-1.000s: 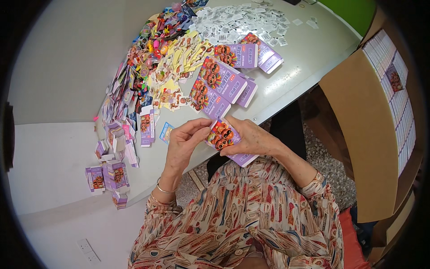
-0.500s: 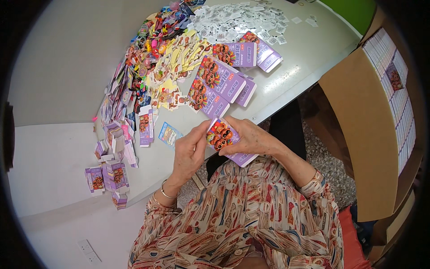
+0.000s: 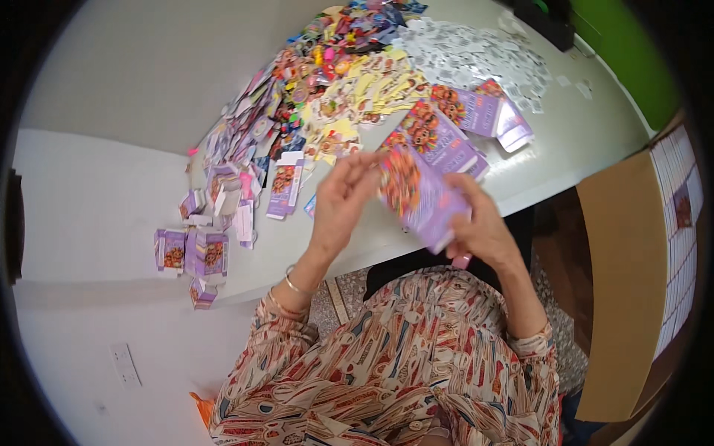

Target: Sorting and packing small product packets into cardboard boxes at a workstation.

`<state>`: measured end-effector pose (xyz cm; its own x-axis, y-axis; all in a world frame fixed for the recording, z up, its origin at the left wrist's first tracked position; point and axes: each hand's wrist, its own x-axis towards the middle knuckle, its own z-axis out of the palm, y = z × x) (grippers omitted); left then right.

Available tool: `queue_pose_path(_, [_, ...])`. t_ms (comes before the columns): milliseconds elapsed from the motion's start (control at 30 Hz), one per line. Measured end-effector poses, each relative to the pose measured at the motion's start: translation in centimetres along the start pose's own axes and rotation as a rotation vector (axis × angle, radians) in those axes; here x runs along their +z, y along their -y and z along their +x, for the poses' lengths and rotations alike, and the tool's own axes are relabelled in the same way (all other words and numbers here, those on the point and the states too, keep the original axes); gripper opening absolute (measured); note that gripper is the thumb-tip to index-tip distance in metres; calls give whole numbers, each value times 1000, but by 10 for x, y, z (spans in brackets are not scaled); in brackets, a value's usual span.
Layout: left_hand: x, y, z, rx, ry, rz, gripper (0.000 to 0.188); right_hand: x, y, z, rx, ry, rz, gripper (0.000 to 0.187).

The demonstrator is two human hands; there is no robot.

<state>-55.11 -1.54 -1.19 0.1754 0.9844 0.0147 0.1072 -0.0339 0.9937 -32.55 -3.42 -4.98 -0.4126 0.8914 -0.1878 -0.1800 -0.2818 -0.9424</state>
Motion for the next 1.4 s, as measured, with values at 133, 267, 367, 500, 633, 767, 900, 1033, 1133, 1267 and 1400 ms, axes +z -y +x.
queue_pose_path(133, [-35, 3, 17, 36, -145, -13, 45, -2, -4, -6, -1, 74, 98, 75])
queue_pose_path(267, [-108, 45, 9, 183, -349, 771, 65, 5, -8, -13, 115, 87, -4, 45])
queue_pose_path(367, [-171, 91, -23, 173, -454, 1127, 70, 13, -12, -8, 166, 118, -17, 36])
queue_pose_path(500, [-187, 98, -38, -54, -458, 1146, 75, 29, -3, 2, 183, 185, -95, 34])
queue_pose_path(633, [-183, 91, -37, -105, -552, 1122, 72, 41, 0, 8, 206, 175, -108, 40])
queue_pose_path(767, [-188, 92, -39, 27, -656, 1132, 64, 52, 3, 9, 212, 176, -147, 43])
queue_pose_path(900, [-192, 89, -37, 98, -718, 1146, 45, 59, -3, 15, 128, 238, -196, 44])
queue_pose_path(1033, [-193, 70, -33, 53, -764, 881, 24, 65, -4, 20, 134, 228, -224, 46])
queue_pose_path(1133, [-191, 53, -30, 191, -729, 645, 13, 65, -10, 24, 92, 192, -215, 50])
queue_pose_path(1267, [-130, 2, -34, 220, -634, 368, 10, 80, -27, 39, -284, -29, -416, 52])
queue_pose_path(1400, [-66, 3, -42, 18, -407, 72, 10, 90, -15, 42, -379, -128, -251, 43])
